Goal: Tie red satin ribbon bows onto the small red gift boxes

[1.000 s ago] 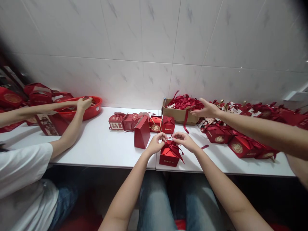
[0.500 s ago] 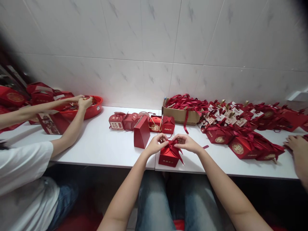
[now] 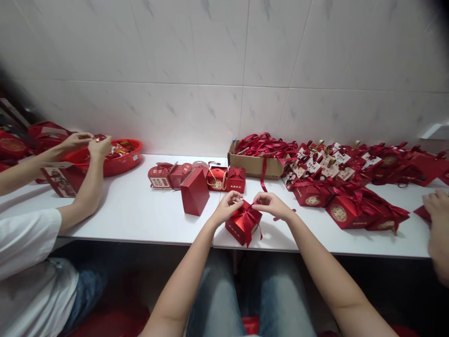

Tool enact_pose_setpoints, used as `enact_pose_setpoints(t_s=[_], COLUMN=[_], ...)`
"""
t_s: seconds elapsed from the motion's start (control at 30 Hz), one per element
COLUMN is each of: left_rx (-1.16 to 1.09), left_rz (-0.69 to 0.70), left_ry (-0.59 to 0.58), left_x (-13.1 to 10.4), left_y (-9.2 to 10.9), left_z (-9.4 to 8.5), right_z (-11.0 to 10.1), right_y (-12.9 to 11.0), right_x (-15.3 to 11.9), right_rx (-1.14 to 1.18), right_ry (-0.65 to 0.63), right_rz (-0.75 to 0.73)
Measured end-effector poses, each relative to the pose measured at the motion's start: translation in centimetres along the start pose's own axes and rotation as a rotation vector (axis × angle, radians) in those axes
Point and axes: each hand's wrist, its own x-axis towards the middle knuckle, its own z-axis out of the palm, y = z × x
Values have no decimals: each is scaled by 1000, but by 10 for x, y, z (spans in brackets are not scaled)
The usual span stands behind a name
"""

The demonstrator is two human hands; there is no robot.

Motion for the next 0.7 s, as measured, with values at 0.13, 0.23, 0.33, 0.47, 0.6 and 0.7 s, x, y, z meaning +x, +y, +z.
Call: enact_pose_setpoints(t_s=[0.13,0.23,0.33,0.47,0.6,0.7], left_rx=[-35,-7,41,106,130,179], left_rz=[-40,-47,-37,-50,-47,-12], left_ry=[-32,-47,-78,-74,-25,14], left_x=[4,8,10,8,6,5], left_y=[5,8,10,9,4,1], left_z=[2,-2,-5,-2,2,3], right_z=[-7,-8,-6,4,18,25], right_y=[7,7,5,4,7,10], right_x=[-2,-3,-2,2,8,9], right_rx=[149,174,171,109,-59,-154], right_ry=[-41,-103,-127,-66,85,166], right_rz=[56,87,90,52,59,73])
